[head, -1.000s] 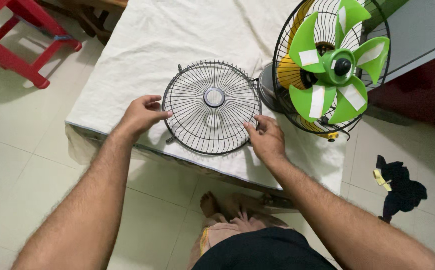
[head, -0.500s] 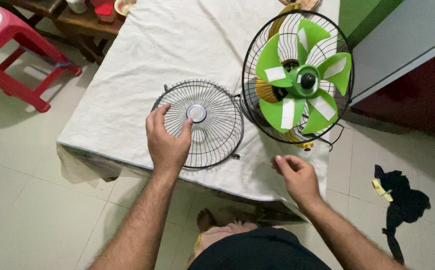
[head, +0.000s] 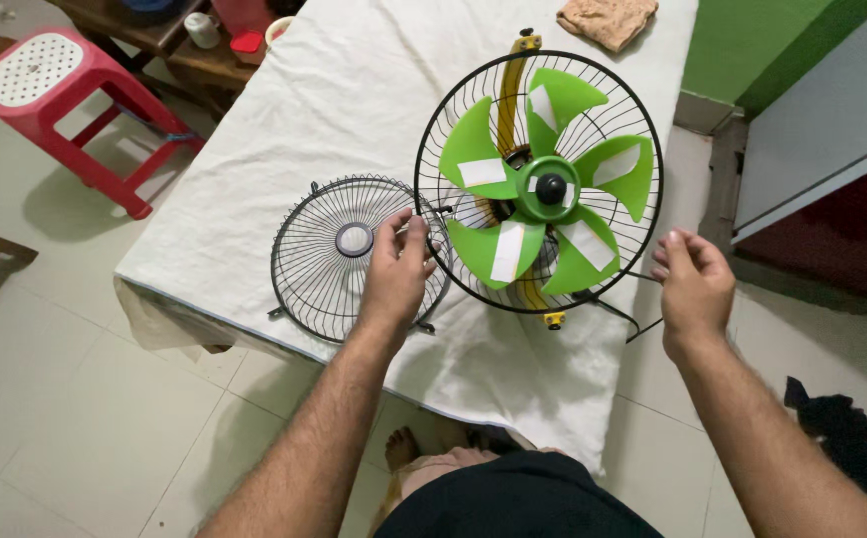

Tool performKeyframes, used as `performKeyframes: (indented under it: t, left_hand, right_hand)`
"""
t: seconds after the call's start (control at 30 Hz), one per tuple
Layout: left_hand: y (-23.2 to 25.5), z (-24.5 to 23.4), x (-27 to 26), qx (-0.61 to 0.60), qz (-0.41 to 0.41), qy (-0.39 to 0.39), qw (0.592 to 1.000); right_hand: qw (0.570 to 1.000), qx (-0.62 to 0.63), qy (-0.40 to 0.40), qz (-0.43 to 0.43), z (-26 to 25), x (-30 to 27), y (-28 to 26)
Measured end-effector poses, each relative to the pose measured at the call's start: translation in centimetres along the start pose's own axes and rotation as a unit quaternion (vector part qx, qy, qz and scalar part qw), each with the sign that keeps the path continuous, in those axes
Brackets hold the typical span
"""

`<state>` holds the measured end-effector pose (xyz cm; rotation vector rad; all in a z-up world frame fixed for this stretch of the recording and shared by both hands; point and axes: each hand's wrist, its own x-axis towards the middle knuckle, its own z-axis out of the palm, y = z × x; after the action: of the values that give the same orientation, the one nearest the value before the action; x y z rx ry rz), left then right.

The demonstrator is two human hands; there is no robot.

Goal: The person disassembles a small green table fan by hand. They remove the front wire cage, then detach the fan blades from the motor hub, leaving the components on a white cloth.

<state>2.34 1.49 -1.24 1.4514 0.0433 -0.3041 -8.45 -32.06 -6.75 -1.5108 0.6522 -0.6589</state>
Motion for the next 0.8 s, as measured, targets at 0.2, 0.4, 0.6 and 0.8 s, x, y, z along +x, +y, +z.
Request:
performKeyframes:
  t: [0.2,0.4,0.6,0.8]
  left_hand:
    - [-0.2,3.3,0.6,-0.095,-0.072,-0.014,0.993]
    - [1.0,3.7,1.6,-0.024,-0.043,0.019,0.999]
    - [1.2,2.9,3.2,-0.023,-0.017,0.011,1.000]
    - [1.5,1.3,5.7,-0.014,-0.020,-0.031,0.999]
  right_hand:
    - [0.969,0.122,-0.173,0.125,2.3,2.2,-0.7]
    - [0.957,0.170,-0.193,0.134,2.0,1.6,-2.6]
    - [0.945,0.211,-0.198,0.155,1.6,-0.4,-3.4]
    - [0.960,0.132,-0.187,0.159,1.5,-2.2,-3.9]
